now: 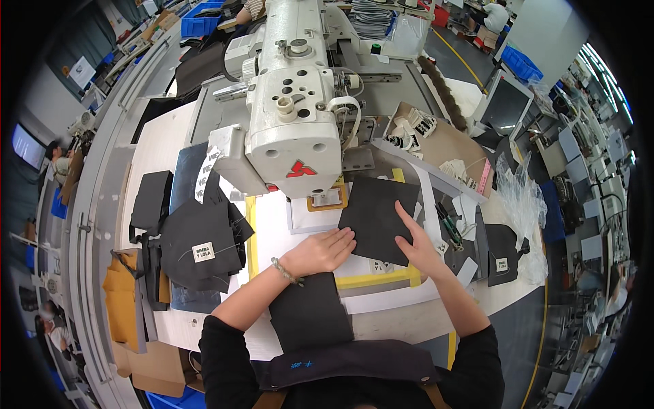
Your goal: The person sews white rectangular labels onto black fabric pieces using an industrial sewing machine. They repeatedly pick up a fabric piece, align a label, feed it through the machine, and trim the excess thread with scissors. The finished items are stacked on the table.
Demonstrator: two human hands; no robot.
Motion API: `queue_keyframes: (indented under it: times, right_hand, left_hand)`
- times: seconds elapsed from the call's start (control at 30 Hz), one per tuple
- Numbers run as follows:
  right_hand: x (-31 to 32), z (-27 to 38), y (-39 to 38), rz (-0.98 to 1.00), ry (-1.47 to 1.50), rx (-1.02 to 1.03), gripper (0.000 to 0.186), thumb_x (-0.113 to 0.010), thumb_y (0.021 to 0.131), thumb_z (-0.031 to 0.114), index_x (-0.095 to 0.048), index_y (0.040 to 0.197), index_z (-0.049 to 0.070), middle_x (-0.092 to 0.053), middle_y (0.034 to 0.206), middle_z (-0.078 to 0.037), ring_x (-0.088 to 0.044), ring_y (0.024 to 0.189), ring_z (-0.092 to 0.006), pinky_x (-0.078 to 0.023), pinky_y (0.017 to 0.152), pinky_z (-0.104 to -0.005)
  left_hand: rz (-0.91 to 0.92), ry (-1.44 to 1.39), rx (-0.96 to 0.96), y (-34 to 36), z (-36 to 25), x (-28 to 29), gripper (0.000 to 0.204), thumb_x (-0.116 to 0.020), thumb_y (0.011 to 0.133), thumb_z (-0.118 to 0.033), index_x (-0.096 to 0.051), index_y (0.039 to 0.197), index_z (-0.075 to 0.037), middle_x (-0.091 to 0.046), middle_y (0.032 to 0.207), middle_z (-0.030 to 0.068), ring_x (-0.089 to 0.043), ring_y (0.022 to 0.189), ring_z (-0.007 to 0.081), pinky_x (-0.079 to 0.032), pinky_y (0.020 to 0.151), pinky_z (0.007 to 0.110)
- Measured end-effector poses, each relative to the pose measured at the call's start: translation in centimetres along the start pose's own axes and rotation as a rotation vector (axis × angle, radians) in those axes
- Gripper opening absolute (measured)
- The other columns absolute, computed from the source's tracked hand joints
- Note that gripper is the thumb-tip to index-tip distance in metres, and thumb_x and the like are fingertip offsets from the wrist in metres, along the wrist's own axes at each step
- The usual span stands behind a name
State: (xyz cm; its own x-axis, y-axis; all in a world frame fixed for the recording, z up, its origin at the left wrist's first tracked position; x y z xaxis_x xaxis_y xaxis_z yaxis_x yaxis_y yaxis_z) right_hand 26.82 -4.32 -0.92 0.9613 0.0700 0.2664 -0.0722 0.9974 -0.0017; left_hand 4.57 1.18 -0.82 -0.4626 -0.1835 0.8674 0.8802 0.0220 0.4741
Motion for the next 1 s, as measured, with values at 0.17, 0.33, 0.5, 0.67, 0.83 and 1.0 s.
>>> queue_keyframes:
  times: [0.17, 0.33, 0.5, 0.67, 0.83, 1.0]
  right_hand:
    - [0.4, -0.3, 2.7, 0.061, -0.014, -0.067, 0.075, -0.051, 0.086, -0.011, -0.022, 0.153, 0.006, -0.026, 0.157, -0.014, -0.024, 0.145, -0.0219, -0.018, 0.116, -0.0311]
    - [-0.2, 0.3, 6.0, 0.003, -0.120, 0.012, 0.074, -0.055, 0.085, -0.009, -0.029, 0.151, 0.011, -0.022, 0.160, -0.012, -0.031, 0.143, -0.0206, -0.028, 0.112, -0.0336]
    - [-2.6, 1.5, 5.9, -0.050, -0.178, 0.153, 0.054, -0.061, 0.086, -0.003, -0.050, 0.137, 0.012, -0.037, 0.153, -0.014, -0.055, 0.124, -0.0221, -0.041, 0.102, -0.0325]
    - [-4.1, -0.2, 5.9, -0.026, -0.445, 0.343, 0.027, -0.066, 0.084, 0.006, -0.068, 0.111, 0.009, -0.055, 0.136, -0.013, -0.058, 0.119, -0.0266, -0.031, 0.114, -0.0473]
    - [-4.7, -0.1, 6.3, -0.029, -0.605, 0.469, 0.023, -0.067, 0.085, 0.013, -0.068, 0.107, 0.007, -0.057, 0.133, -0.013, -0.065, 0.097, -0.0278, -0.028, 0.116, -0.0492]
    - [-4.9, -0.6, 6.3, -0.020, -0.620, 0.454, 0.026, -0.068, 0.084, 0.013, -0.068, 0.110, 0.007, -0.055, 0.134, -0.013, -0.062, 0.103, -0.0280, -0.026, 0.116, -0.0503]
  left_hand:
    - [0.001, 0.041, 0.005, -0.1, 1.0, -0.7, 0.027, -0.060, 0.078, -0.006, -0.065, 0.104, 0.003, -0.068, 0.111, 0.0159, -0.068, 0.105, 0.0257, -0.058, 0.086, 0.034]
    - [0.019, 0.109, 0.051, -1.5, 2.1, -0.7, 0.026, -0.062, 0.076, -0.006, -0.066, 0.099, 0.005, -0.068, 0.108, 0.0184, -0.069, 0.099, 0.0270, -0.058, 0.083, 0.034]
    - [0.045, 0.143, 0.184, -4.0, 2.8, 0.0, 0.025, -0.061, 0.076, -0.005, -0.066, 0.099, 0.004, -0.068, 0.108, 0.0170, -0.069, 0.098, 0.0263, -0.058, 0.082, 0.033]
    - [0.062, 0.163, 0.335, -4.7, 4.1, 0.1, 0.026, -0.062, 0.077, -0.004, -0.066, 0.102, 0.002, -0.068, 0.109, 0.0156, -0.069, 0.100, 0.0248, -0.058, 0.084, 0.033]
    - [0.021, 0.107, 0.506, -5.5, 4.6, 0.2, 0.029, -0.070, 0.077, -0.013, -0.066, 0.103, 0.000, -0.067, 0.111, 0.0143, -0.068, 0.102, 0.0262, -0.056, 0.088, 0.037]
    - [-0.082, -0.036, 0.700, -6.8, 4.4, 1.6, 0.036, -0.081, 0.071, -0.026, -0.068, 0.097, -0.005, -0.067, 0.113, 0.0118, -0.064, 0.108, 0.0279, -0.052, 0.092, 0.041]
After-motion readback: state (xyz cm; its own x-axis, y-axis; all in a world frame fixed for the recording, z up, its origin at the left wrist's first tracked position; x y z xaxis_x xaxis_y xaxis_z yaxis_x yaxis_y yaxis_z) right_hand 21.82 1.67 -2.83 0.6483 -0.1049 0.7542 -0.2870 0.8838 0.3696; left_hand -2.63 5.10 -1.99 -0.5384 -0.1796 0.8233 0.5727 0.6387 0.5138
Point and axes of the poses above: each hand's wrist, its own y-axis towards the middle knuckle, its own x-axis out of the back of the hand, z = x × y, the point moved 4 cm from there along y, towards the middle knuckle
